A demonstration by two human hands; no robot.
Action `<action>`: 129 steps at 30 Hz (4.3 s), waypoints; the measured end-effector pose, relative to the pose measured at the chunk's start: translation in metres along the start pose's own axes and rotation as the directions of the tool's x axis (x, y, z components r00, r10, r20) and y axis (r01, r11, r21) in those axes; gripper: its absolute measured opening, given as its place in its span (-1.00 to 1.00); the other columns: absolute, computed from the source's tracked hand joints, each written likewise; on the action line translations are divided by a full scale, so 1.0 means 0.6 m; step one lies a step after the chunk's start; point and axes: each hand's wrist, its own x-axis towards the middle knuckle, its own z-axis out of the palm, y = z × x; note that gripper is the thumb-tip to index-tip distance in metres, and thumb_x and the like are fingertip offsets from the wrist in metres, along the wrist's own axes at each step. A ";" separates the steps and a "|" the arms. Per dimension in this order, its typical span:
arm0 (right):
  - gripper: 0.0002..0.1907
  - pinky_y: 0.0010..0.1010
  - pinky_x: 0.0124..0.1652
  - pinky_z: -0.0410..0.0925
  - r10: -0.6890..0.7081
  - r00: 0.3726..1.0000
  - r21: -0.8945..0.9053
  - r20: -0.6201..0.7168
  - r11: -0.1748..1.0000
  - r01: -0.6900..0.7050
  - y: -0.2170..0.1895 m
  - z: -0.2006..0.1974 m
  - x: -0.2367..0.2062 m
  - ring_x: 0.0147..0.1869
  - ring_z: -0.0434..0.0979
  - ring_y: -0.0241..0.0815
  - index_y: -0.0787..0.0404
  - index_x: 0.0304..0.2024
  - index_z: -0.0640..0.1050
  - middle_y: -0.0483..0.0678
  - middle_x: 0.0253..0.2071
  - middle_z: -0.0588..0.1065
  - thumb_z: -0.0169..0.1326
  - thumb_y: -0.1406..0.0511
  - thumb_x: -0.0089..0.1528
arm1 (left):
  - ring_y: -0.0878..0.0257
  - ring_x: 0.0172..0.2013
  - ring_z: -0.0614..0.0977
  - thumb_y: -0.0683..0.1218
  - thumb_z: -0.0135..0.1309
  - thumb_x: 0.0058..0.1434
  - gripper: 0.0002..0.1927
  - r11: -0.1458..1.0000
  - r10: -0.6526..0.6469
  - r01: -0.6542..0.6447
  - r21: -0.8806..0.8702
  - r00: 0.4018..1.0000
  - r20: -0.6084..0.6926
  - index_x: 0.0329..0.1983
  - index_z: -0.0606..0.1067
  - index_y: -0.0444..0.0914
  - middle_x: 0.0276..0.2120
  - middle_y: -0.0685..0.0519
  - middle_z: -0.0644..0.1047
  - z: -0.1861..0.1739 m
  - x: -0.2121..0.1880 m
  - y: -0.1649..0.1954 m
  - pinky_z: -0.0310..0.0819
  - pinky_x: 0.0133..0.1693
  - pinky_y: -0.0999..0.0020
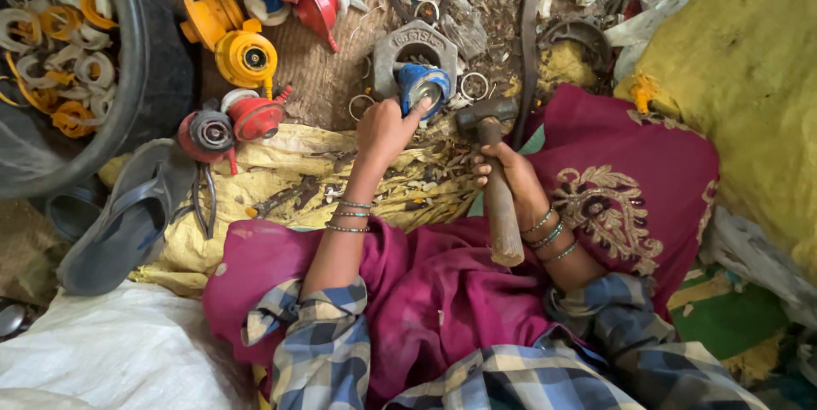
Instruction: The person sits on the floor and uses a hammer to strike a blue plastic component placed in a metal fixture. They repeatedly hit the part, occasionally repositioning it, to separate or break it apart.
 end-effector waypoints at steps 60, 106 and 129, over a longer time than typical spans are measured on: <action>-0.33 -0.22 -0.16 0.57 -0.549 0.689 -0.866 0.474 -0.149 0.477 -0.001 0.162 -0.152 -0.14 0.70 -0.03 0.34 0.30 0.23 0.12 -0.09 0.59 0.19 0.37 0.20 | -0.13 -0.46 0.67 0.03 0.26 0.18 -0.72 0.923 0.379 -0.344 0.172 0.889 -0.258 -0.33 0.50 -0.27 -0.55 -0.21 0.59 -0.004 -0.005 -0.047 0.49 -0.35 -0.05; -0.36 -0.20 -0.41 0.47 -0.577 0.598 -0.829 0.557 -0.346 0.438 -0.003 0.157 -0.126 -0.34 0.61 0.06 0.33 0.24 0.27 0.18 -0.32 0.57 0.26 0.35 0.19 | -0.19 -0.40 0.66 0.03 0.30 0.14 -0.70 0.918 0.398 -0.380 0.117 0.882 -0.252 -0.30 0.54 -0.29 -0.48 -0.22 0.60 -0.038 0.008 -0.050 0.49 -0.37 -0.06; -0.44 -0.43 -0.33 0.52 -0.707 0.384 -0.663 0.594 -0.159 0.732 -0.026 0.167 -0.255 -0.28 0.60 -0.25 0.30 0.28 0.24 0.18 -0.13 0.51 0.17 0.42 0.31 | -0.17 -0.40 0.66 0.02 0.30 0.14 -0.71 0.919 0.388 -0.363 0.152 0.901 -0.192 -0.37 0.51 -0.29 -0.50 -0.20 0.60 -0.034 0.004 -0.057 0.50 -0.35 -0.04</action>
